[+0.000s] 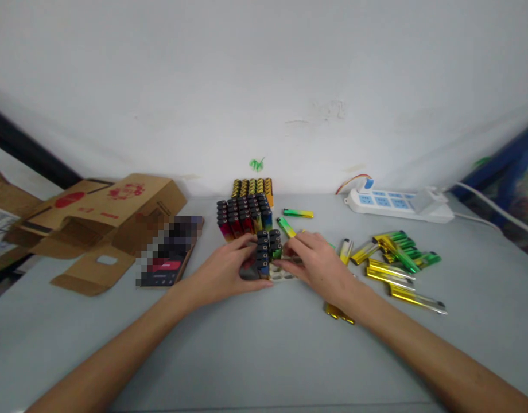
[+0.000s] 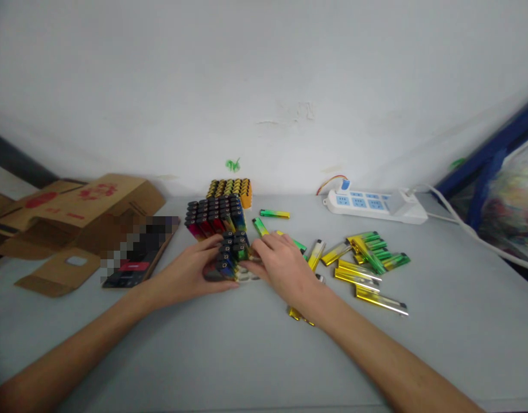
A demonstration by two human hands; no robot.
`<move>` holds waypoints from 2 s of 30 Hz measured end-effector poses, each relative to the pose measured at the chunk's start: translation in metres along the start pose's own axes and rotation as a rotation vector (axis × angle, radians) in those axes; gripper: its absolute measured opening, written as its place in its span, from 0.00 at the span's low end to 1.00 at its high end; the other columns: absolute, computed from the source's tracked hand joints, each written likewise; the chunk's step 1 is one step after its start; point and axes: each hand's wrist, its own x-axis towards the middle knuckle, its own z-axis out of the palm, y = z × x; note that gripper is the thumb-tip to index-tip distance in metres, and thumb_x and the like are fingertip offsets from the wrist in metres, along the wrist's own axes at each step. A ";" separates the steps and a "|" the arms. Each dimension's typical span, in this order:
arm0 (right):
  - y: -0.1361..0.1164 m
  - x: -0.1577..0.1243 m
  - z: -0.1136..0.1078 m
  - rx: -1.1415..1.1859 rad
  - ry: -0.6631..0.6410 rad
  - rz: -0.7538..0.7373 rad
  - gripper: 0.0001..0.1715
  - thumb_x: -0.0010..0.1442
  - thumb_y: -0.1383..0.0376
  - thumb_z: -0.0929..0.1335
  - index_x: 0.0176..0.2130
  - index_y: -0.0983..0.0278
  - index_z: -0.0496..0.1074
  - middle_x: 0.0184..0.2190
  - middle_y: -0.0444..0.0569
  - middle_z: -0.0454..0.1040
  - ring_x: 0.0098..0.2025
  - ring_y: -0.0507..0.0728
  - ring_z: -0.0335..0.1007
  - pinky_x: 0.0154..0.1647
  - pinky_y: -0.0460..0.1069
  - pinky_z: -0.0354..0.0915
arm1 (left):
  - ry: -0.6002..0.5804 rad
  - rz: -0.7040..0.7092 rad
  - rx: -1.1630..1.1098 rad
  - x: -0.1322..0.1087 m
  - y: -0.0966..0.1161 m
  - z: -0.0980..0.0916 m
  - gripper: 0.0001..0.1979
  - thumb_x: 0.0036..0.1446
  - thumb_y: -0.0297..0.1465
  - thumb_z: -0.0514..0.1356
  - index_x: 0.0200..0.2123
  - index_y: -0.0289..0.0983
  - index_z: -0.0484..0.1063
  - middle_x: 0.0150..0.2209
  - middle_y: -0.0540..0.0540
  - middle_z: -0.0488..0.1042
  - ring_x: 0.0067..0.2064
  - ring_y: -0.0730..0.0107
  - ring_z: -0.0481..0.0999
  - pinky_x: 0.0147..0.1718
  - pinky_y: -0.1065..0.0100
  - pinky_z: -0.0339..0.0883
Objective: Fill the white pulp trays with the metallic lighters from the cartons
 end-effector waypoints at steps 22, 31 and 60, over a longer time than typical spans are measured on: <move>0.077 -0.018 -0.036 -0.068 -0.188 0.201 0.13 0.69 0.55 0.72 0.41 0.62 0.77 0.39 0.55 0.79 0.43 0.65 0.75 0.46 0.58 0.70 | -0.045 -0.062 0.047 -0.001 0.000 -0.003 0.26 0.60 0.54 0.68 0.43 0.36 0.80 0.60 0.36 0.74 0.54 0.48 0.82 0.50 0.57 0.81; 0.074 -0.018 -0.039 0.049 -0.062 0.425 0.15 0.73 0.53 0.67 0.52 0.60 0.70 0.33 0.49 0.81 0.31 0.61 0.75 0.33 0.52 0.63 | -0.043 -0.076 0.020 0.000 0.003 -0.004 0.26 0.59 0.52 0.70 0.47 0.36 0.80 0.60 0.36 0.74 0.56 0.46 0.81 0.56 0.54 0.79; 0.034 -0.001 -0.033 1.329 0.030 0.720 0.27 0.65 0.39 0.70 0.45 0.58 0.68 0.23 0.34 0.55 0.20 0.49 0.45 0.20 0.45 0.47 | -0.033 -0.087 -0.024 0.000 0.005 -0.005 0.24 0.58 0.50 0.71 0.47 0.37 0.81 0.57 0.38 0.77 0.49 0.51 0.83 0.49 0.58 0.81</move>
